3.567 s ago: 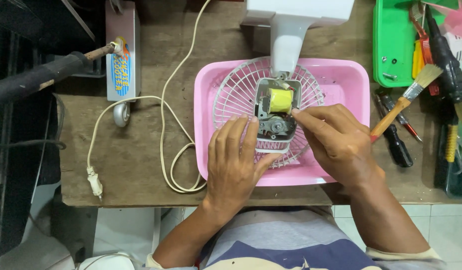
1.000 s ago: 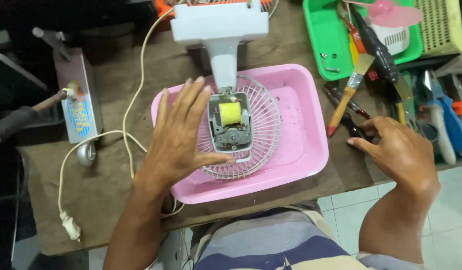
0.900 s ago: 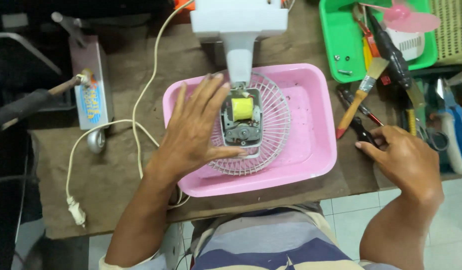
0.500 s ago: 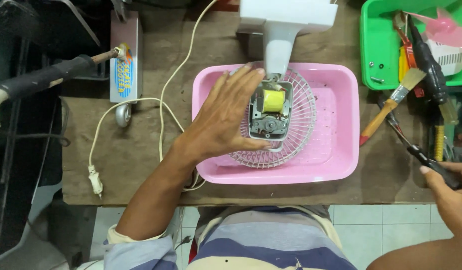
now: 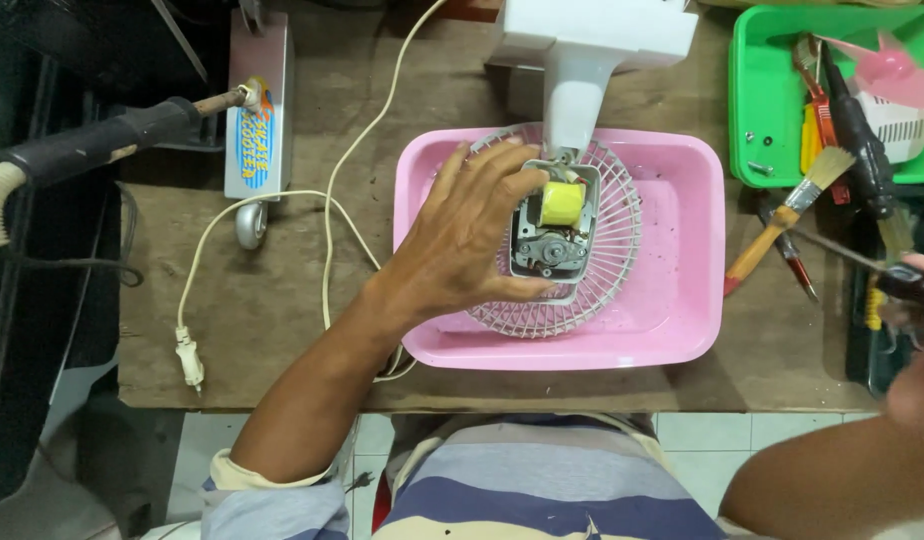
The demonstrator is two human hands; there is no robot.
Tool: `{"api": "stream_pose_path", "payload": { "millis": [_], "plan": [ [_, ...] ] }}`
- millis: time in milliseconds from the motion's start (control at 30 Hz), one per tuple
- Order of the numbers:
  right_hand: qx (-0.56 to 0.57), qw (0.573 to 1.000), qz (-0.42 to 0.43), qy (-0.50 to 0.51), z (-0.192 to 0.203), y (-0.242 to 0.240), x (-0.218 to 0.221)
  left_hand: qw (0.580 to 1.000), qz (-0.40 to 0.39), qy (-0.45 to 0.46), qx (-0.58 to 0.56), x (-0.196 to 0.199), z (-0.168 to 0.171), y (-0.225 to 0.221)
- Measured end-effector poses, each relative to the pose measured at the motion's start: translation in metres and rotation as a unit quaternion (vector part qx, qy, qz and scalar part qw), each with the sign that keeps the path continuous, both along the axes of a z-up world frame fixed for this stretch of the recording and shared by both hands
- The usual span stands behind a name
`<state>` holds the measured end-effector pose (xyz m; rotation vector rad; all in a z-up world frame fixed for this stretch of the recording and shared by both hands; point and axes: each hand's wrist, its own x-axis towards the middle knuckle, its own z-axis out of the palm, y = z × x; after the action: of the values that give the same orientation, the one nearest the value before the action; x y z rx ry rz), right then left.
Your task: Disassembling a small electric fan to remove and inspect the motor components using a screwdriver and a brush.
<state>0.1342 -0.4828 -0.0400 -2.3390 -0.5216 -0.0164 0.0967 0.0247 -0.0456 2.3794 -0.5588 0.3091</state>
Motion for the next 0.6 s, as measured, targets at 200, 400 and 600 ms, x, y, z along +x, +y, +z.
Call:
{"api": "stream_pose_path", "payload": {
  "millis": [200, 400, 600],
  "plan": [
    [0.189, 0.976, 0.03, -0.106, 0.047, 0.126, -0.016, 1.0, -0.003, 0.016, -0.012, 0.001, 0.001, -0.001],
    [0.204, 0.969, 0.031, -0.136, 0.111, 0.263, -0.052, 0.999, -0.005, -0.03, -0.029, 0.003, 0.001, 0.0],
    [0.17, 0.958, 0.202, -0.114, 0.105, 0.244, -0.019, 0.999, -0.005, -0.033, -0.019, 0.003, 0.003, 0.001]
  ]
}}
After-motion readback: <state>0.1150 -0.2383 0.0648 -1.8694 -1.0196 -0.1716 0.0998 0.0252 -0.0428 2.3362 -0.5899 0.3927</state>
